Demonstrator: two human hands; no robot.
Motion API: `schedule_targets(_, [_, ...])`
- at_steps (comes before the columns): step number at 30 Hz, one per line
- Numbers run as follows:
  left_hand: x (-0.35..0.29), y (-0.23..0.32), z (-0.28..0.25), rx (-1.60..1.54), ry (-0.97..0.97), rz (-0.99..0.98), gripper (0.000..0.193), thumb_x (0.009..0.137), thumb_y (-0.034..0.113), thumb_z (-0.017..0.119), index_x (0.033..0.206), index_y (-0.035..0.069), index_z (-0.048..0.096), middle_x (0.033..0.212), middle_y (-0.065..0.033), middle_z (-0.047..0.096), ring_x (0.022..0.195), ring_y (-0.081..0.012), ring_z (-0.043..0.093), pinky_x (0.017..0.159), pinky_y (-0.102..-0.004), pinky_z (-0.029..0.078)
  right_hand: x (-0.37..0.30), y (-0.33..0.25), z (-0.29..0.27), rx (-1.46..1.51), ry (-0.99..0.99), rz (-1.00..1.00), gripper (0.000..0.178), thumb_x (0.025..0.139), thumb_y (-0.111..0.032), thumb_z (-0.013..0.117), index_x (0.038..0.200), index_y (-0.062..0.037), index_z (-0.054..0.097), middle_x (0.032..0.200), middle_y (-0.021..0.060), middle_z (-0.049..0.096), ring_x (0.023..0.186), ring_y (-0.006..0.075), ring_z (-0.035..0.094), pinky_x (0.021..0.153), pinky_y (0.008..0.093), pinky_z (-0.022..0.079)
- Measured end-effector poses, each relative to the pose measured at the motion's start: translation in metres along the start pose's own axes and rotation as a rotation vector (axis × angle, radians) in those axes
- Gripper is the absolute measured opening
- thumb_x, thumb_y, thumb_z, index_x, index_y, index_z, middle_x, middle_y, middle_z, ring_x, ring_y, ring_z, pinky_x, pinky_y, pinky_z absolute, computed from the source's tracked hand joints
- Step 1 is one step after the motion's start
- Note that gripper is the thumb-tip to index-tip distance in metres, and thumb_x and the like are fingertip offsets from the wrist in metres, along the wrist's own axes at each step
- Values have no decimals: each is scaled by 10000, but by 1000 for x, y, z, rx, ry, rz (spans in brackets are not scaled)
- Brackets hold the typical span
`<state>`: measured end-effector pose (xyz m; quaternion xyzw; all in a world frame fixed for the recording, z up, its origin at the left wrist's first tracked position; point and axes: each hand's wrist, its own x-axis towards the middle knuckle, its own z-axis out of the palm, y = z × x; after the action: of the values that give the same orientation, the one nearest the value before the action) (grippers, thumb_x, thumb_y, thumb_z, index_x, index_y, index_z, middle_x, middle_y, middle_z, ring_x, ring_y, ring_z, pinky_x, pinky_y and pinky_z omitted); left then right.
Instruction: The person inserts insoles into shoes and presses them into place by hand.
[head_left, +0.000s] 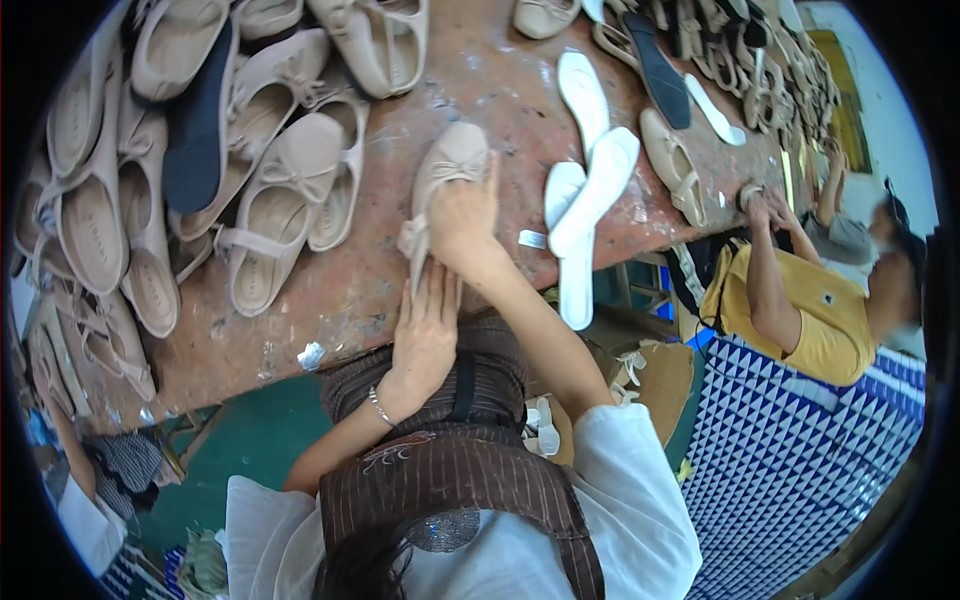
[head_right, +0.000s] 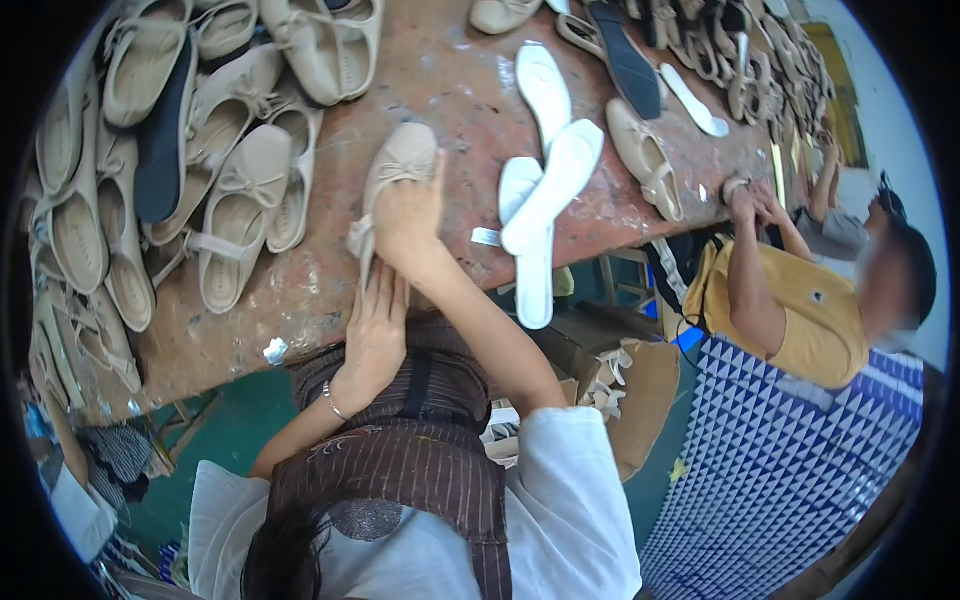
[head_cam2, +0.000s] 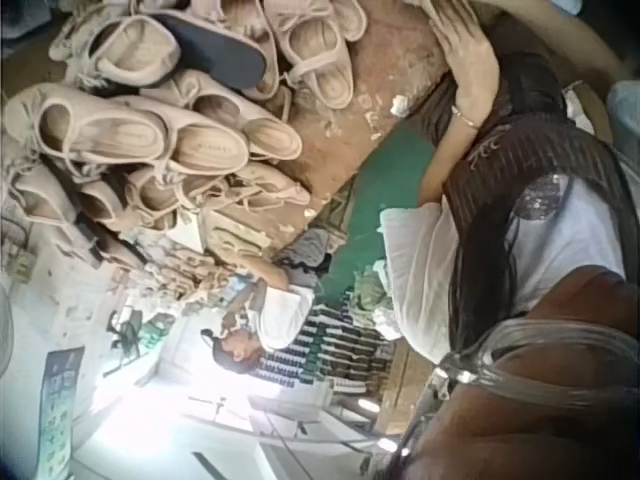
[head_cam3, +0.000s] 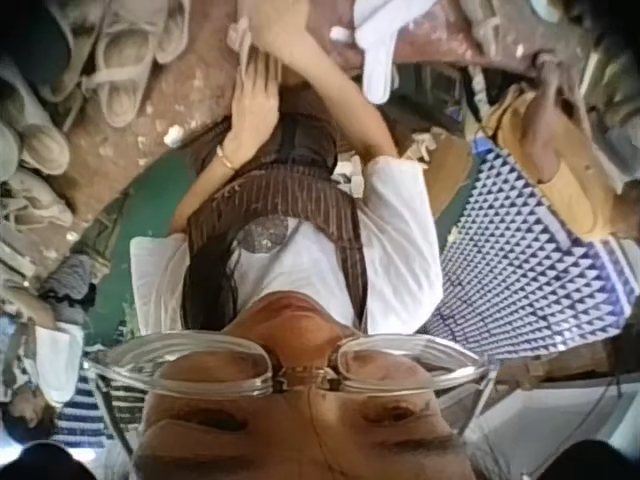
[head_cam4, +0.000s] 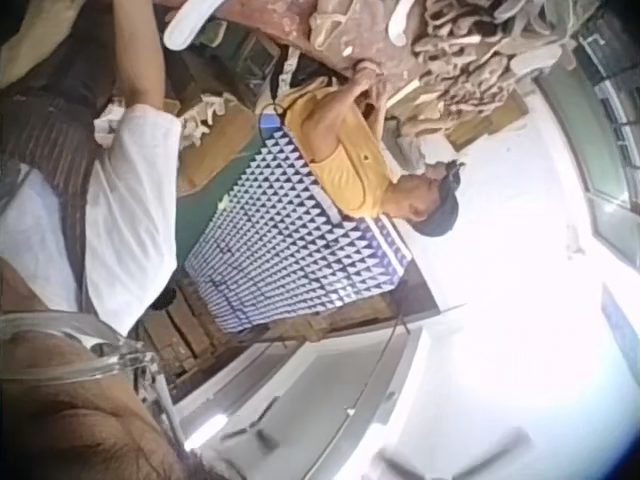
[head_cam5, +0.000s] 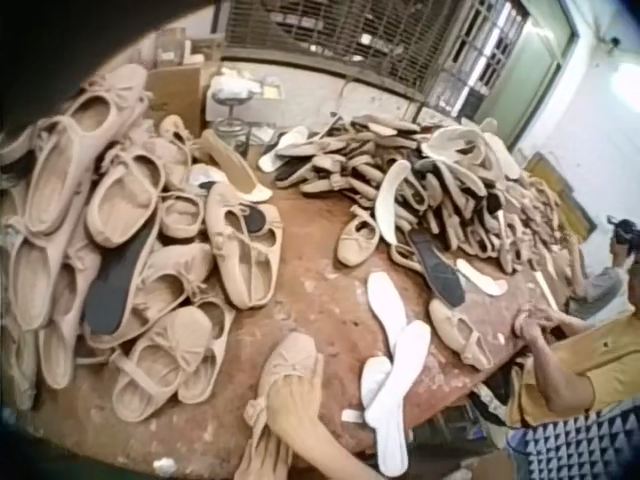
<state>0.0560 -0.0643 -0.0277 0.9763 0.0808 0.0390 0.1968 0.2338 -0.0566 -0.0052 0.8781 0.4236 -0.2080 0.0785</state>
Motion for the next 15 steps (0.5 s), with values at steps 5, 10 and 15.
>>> schedule_targets(5, [11,7,-7,35,-27,-33,575,886,61,465,1425,-135,427,1499,-326,409,1432,-430,379,1185,-582,278,-9,25,5,137,261,-268,387,806,-149,641,1128,65,660,1150,239,669,1141,380,632,1188,695,78])
schedule_targets(10, [49,6,-24,-146,48,-159,596,814,182,688,1298,-131,534,1507,-296,409,1427,-434,363,1186,-624,206,-69,106,-2,977,246,-455,545,798,55,567,1323,-75,631,1389,198,589,1378,365,478,1186,498,324])
schedule_targets(15, [87,-7,-20,-12,122,-110,511,797,165,698,1244,-72,627,1512,-257,425,1413,-397,388,1180,-605,235,-88,187,15,68,459,12,638,726,108,611,1320,-123,633,1535,195,443,1474,393,336,1175,495,360])
